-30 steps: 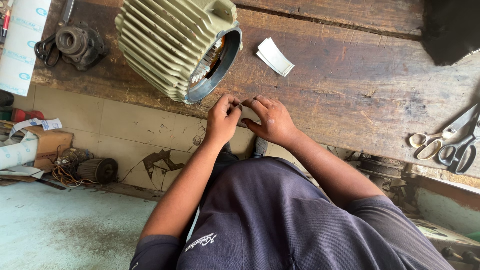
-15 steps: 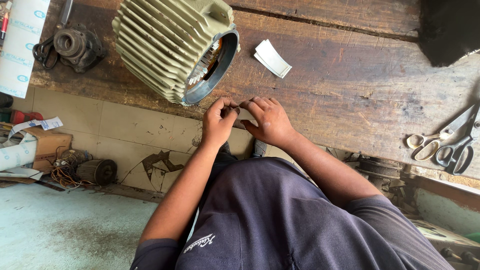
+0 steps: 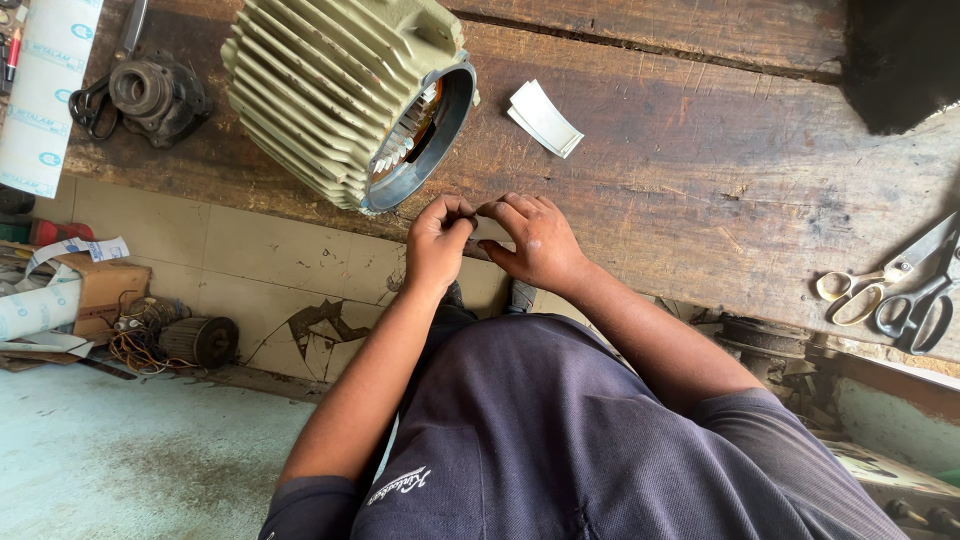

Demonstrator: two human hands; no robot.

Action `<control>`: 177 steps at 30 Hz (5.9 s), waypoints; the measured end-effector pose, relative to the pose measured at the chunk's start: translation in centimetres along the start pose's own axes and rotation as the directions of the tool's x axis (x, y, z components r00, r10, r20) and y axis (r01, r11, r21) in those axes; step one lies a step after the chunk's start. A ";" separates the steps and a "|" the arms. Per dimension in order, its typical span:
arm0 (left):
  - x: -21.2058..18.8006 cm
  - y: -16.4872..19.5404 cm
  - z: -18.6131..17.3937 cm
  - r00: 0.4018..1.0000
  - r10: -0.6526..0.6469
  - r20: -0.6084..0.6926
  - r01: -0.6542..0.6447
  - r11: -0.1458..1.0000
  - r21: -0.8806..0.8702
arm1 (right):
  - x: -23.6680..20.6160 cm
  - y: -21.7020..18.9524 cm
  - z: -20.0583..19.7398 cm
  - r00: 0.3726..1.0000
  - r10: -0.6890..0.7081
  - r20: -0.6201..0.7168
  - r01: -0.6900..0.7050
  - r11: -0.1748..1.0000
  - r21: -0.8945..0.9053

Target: The person places a motor housing on a workbench, then repeatedly picks up small white curved pieces and inserts them into the interior slots of the housing. The person adjusts the housing orientation and continues inserting pieces one at a time.

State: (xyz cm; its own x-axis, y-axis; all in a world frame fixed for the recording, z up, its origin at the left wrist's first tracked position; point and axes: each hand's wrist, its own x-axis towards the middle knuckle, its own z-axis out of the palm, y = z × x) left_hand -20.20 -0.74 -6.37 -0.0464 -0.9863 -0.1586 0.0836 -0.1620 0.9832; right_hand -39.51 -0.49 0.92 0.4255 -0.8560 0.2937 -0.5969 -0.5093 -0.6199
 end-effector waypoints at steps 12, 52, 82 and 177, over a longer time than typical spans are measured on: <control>0.4 1.9 0.7 0.991 -0.079 0.108 0.083 0.996 -0.030 | -0.3 1.3 -0.1 0.999 0.034 -0.027 -0.034 0.999 0.006; 1.4 2.6 0.2 0.986 -0.167 0.024 0.164 0.982 0.093 | 2.3 1.2 -0.4 0.999 -0.014 0.043 0.013 1.000 0.016; 1.6 2.9 0.0 0.996 -0.084 -0.011 0.084 0.985 0.151 | 2.3 1.4 0.3 0.999 0.033 0.019 -0.035 0.992 0.120; 2.0 1.4 -1.1 0.990 -0.036 0.135 0.032 0.999 0.028 | 2.5 1.3 -1.3 0.998 -0.062 0.028 0.065 0.990 -0.122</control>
State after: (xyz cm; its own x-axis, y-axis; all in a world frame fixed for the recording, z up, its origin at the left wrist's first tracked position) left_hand -19.06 -3.02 -5.45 -0.1837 -0.9664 -0.1800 0.0538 -0.1927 0.9798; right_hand -40.12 -3.40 1.80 0.4807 -0.8201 0.3105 -0.6467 -0.5707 -0.5060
